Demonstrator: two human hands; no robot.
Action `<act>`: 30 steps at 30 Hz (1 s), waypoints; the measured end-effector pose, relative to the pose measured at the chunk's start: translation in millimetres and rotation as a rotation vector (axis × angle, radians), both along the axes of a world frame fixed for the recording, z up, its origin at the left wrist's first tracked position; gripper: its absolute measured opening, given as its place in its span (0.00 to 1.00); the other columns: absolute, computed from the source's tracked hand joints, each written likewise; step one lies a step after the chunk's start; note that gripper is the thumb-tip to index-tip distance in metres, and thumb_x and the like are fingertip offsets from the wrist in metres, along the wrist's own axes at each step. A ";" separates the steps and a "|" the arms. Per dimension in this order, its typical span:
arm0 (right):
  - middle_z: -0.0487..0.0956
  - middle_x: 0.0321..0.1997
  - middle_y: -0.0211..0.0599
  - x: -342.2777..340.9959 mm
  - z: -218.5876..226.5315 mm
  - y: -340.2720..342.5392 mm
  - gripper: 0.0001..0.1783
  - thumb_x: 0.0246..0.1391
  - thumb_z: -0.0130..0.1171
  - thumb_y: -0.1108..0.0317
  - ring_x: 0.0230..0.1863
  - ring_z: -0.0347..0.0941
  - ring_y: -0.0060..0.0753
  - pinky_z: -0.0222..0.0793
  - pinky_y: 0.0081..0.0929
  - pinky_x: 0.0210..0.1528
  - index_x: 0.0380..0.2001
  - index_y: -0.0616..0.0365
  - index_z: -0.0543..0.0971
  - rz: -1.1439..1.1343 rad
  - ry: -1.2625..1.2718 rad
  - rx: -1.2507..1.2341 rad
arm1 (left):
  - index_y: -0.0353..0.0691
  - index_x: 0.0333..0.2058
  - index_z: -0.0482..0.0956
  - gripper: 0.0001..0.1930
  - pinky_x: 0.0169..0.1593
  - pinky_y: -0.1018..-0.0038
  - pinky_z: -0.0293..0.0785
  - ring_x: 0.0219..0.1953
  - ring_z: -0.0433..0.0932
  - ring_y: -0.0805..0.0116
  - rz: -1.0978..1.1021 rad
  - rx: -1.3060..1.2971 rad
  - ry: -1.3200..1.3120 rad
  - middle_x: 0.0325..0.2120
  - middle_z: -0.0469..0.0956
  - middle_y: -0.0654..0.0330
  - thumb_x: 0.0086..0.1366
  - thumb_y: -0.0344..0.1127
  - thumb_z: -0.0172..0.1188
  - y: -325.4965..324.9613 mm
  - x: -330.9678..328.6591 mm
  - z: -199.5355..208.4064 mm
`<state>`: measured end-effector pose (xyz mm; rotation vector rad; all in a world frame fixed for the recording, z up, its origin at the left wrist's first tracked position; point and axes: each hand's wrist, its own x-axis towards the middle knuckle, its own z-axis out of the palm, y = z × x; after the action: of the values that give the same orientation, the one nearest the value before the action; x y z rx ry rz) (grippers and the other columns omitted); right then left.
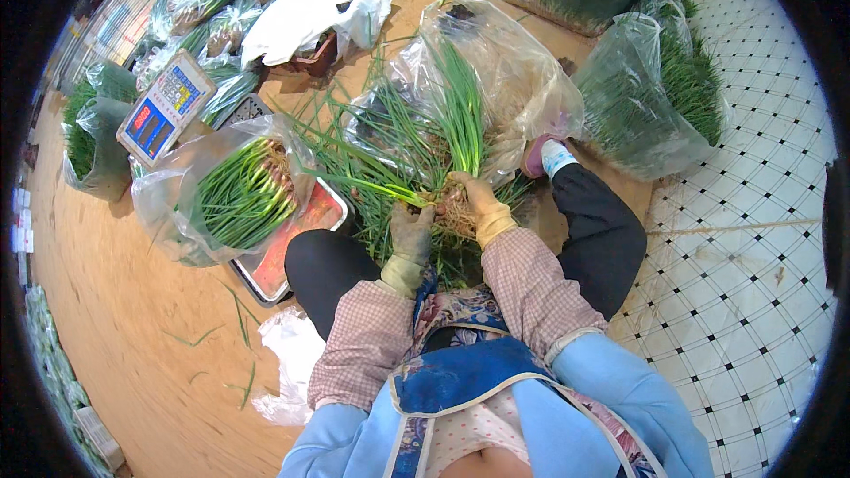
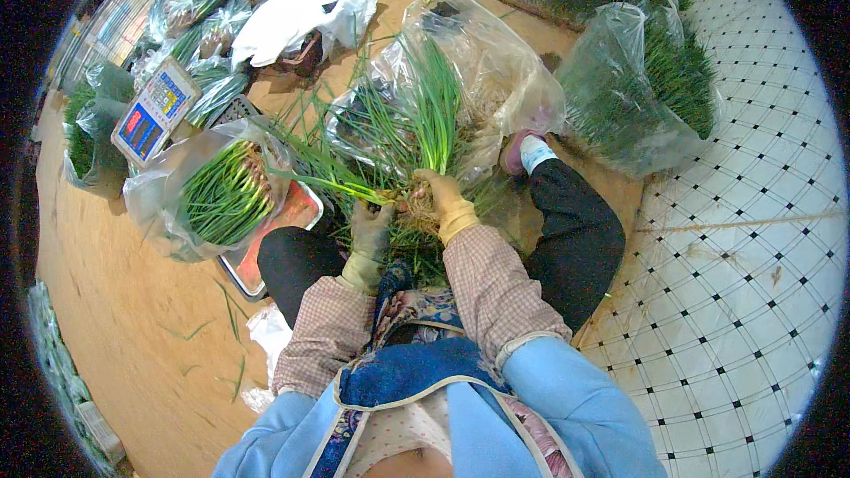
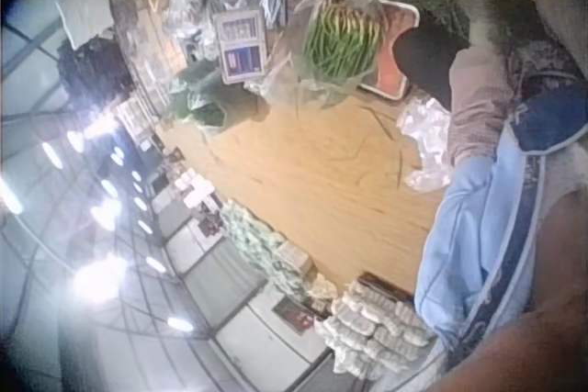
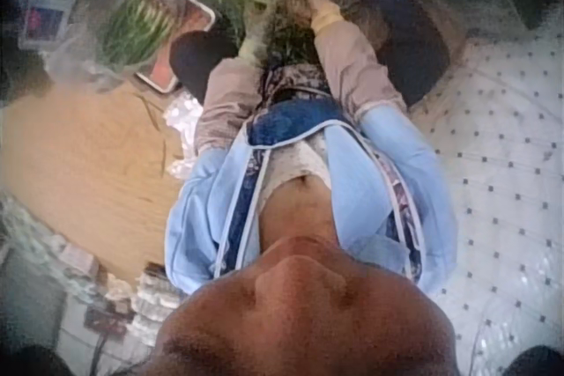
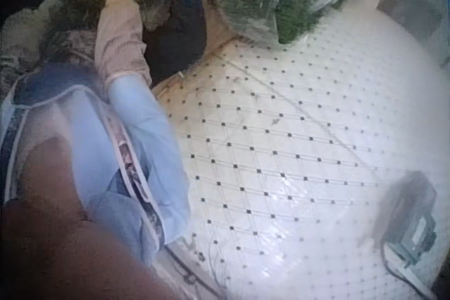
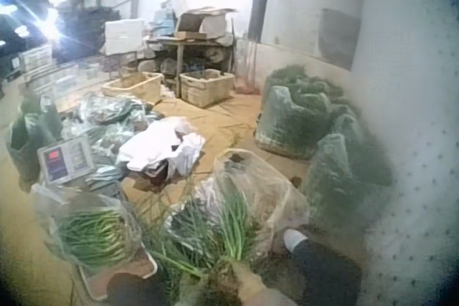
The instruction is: The person sits on the floor and repeatedly bundles green onions, places them into plastic bags, weighs them on a digital scale, and sets the packaged bundles aside.
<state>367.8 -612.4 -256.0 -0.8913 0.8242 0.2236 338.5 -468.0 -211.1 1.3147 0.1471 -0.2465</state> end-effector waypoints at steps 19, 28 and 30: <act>0.74 0.32 0.34 -41.4 15.1 -57.4 0.19 0.48 0.54 0.63 0.22 0.70 0.27 0.68 0.23 0.23 0.43 0.59 0.69 0.298 -0.313 -0.005 | 0.42 0.57 0.48 0.40 0.51 0.70 0.62 0.52 0.63 0.55 -0.541 0.588 -0.498 0.54 0.57 0.49 0.48 0.37 0.61 -30.0 16.4 -23.7; 0.74 0.30 0.38 -45.8 14.1 -53.9 0.21 0.47 0.56 0.59 0.21 0.71 0.29 0.69 0.24 0.21 0.40 0.62 0.69 0.272 -0.287 0.002 | 0.37 0.34 0.74 0.11 0.35 0.80 0.69 0.32 0.73 0.75 -0.598 0.473 -0.113 0.32 0.76 0.60 0.53 0.34 0.59 -31.1 18.8 -36.1; 0.74 0.31 0.38 -45.3 7.9 -58.7 0.19 0.47 0.55 0.60 0.24 0.72 0.30 0.70 0.25 0.22 0.39 0.62 0.69 0.220 -0.257 0.008 | 0.37 0.32 0.73 0.08 0.32 0.81 0.69 0.29 0.73 0.76 -0.475 0.395 -0.027 0.31 0.76 0.60 0.53 0.32 0.59 -20.0 24.5 -41.9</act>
<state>322.5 -671.1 -248.1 -0.9804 0.4862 0.2973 363.0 -488.0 -253.0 1.7368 -0.1518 -0.6266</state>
